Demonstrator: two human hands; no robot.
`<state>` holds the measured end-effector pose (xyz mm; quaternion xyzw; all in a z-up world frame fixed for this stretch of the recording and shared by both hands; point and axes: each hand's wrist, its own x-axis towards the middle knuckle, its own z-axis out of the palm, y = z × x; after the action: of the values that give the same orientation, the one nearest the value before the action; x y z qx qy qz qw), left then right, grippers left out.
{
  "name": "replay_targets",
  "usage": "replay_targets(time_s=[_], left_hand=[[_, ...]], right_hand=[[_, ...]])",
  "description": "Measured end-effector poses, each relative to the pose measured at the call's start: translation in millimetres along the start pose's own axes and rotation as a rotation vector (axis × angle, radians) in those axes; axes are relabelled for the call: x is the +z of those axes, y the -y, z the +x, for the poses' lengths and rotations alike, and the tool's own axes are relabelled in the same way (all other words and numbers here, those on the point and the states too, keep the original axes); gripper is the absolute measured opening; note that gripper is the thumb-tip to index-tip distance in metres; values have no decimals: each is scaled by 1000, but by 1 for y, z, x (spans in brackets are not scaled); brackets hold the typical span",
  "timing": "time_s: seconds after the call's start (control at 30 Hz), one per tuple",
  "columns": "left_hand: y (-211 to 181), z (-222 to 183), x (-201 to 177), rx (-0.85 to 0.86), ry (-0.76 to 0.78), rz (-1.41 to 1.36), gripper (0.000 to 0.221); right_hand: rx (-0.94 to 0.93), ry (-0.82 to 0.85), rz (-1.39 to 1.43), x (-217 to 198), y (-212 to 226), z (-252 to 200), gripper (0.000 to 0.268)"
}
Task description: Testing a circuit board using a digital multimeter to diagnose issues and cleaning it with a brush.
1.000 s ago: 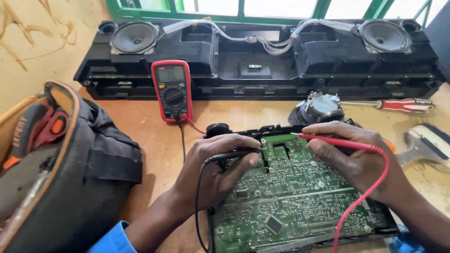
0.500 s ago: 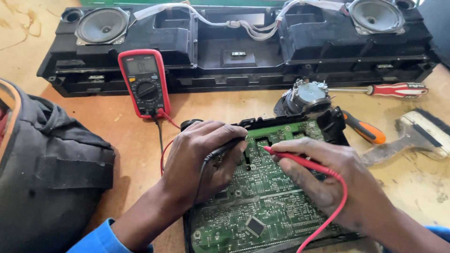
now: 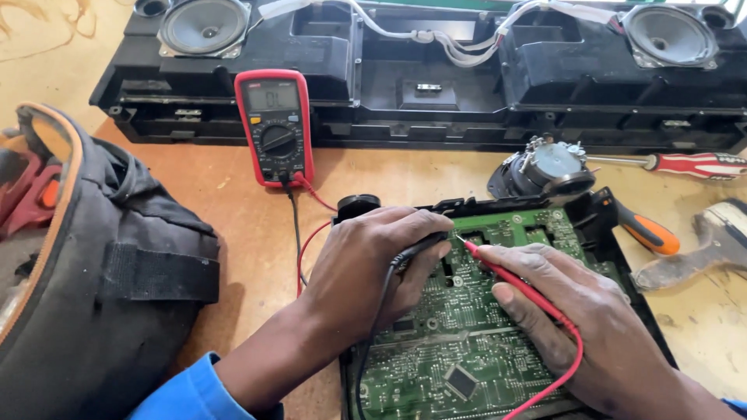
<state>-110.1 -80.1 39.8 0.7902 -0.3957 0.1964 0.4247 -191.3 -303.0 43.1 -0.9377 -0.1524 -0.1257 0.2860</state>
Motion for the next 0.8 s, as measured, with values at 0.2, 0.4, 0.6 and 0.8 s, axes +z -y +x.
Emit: replay_targets(time_s=[0.2,0.4,0.6,0.8], left_hand=[[3,-1,2,-12,15,13,19],[4,-1,2,-25,-5,-31,16],[6,-2,4,-31,-23,-18,17],[4,-1,2,-24,-3,-17,18]], right_hand=[[28,14,-10,1,1,0,46],[-85,10,-54,3,-3,-2,47],[-272,-28,-167,7,-10,-4,48],[-263,-15,-181,6,-10,-3,48]])
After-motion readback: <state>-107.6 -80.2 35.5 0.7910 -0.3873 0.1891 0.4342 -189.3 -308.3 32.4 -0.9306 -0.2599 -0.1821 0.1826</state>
